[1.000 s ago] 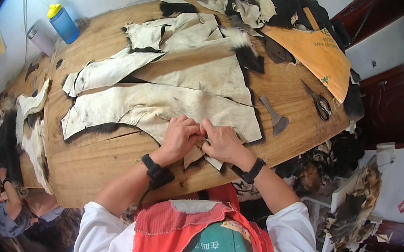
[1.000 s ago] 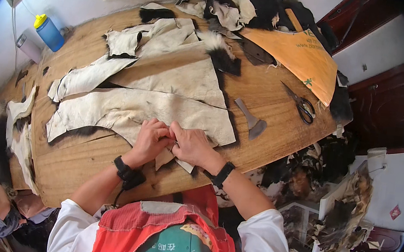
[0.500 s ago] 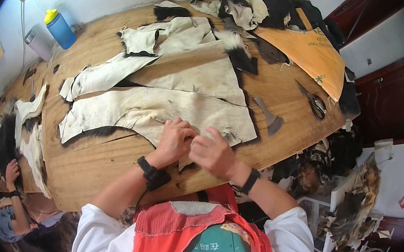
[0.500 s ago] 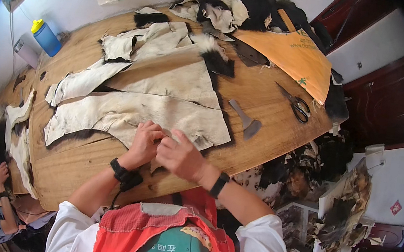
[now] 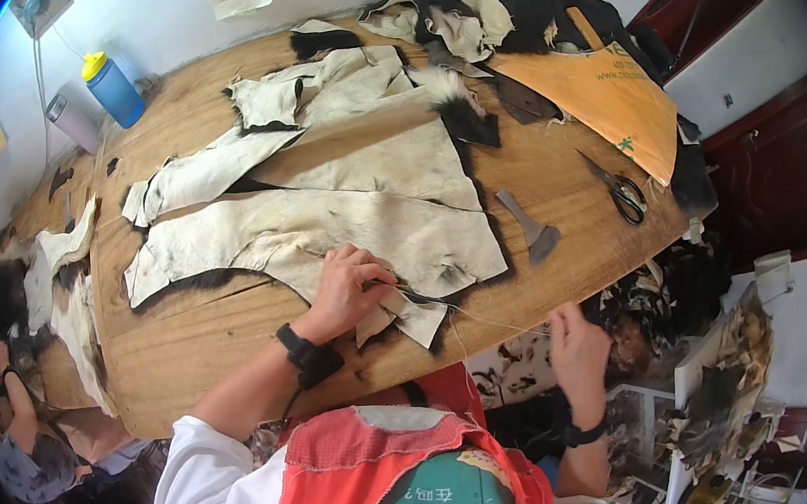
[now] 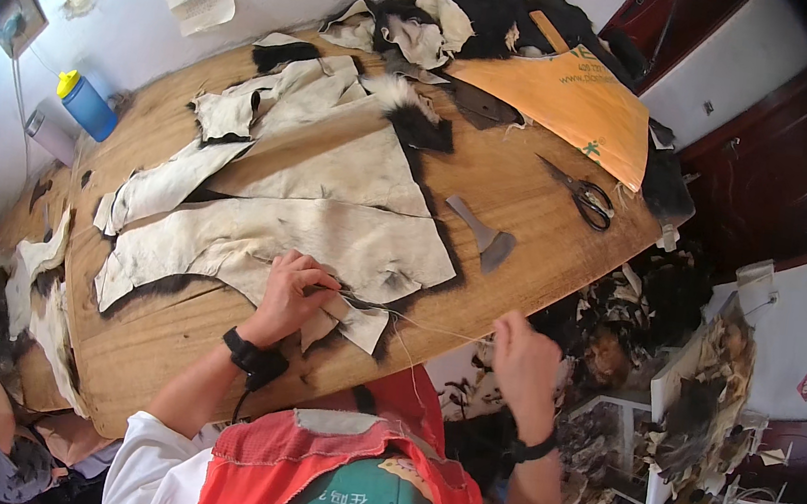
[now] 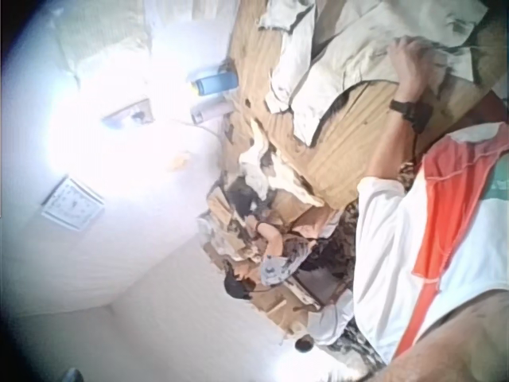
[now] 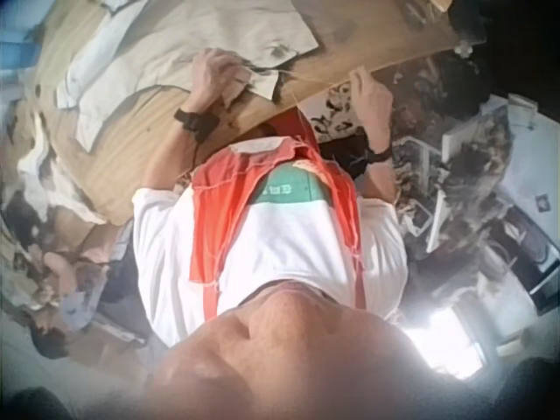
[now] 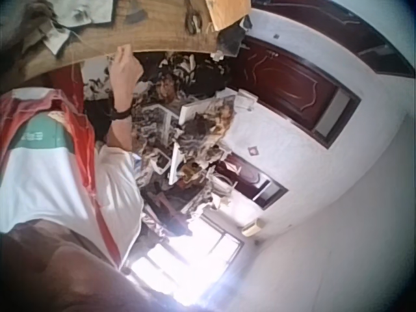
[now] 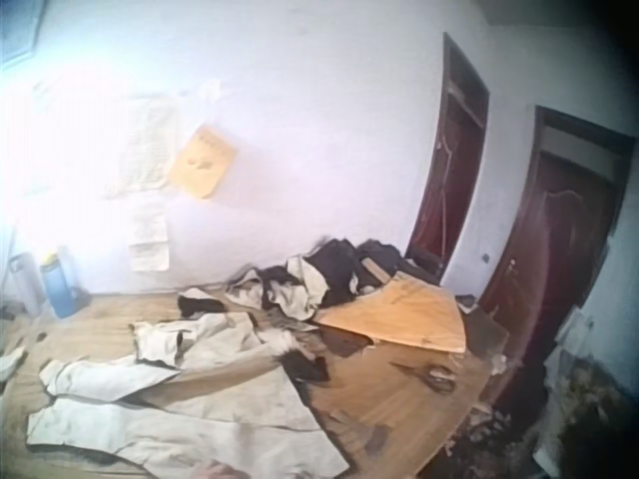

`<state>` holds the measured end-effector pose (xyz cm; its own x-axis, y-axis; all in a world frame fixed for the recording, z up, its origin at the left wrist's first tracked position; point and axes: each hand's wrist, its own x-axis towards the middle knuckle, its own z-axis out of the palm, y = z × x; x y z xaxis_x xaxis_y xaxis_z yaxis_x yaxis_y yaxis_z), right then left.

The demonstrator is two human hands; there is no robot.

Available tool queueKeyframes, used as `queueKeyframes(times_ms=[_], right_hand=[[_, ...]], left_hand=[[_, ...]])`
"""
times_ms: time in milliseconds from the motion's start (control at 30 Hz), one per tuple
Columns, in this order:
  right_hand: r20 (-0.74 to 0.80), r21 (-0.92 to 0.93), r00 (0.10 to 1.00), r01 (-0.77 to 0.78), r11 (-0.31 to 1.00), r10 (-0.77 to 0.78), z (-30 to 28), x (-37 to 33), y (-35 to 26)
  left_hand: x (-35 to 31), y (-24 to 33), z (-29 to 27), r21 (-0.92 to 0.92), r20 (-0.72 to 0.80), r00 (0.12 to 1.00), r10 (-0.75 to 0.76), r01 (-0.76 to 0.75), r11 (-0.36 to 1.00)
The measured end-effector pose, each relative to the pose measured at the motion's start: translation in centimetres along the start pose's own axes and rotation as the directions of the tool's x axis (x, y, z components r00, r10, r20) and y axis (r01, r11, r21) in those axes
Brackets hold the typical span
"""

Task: Assembling, marking, and stitching pieces of leather and fur to create a garment on a workshop table.

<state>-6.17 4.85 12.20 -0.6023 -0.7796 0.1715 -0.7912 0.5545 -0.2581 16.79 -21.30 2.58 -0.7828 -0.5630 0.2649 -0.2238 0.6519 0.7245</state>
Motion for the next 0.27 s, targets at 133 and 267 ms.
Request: queueKeyframes(times_ms=[133, 267], right_hand=[[-0.014, -0.049, 0.996, -0.093, 0.994, 0.092, -0.1, -1.3, 1.4], [-0.245, -0.323, 0.931, -0.340, 0.883, 0.269, -2.3, -3.0, 8.8]], left_hand=[[0.1, 0.0, 0.0, 0.015, 0.007, 1.000, -0.006, 0.006, 1.000], [0.1, 0.1, 0.1, 0.010, 0.016, 1.000, -0.003, 0.003, 1.000]])
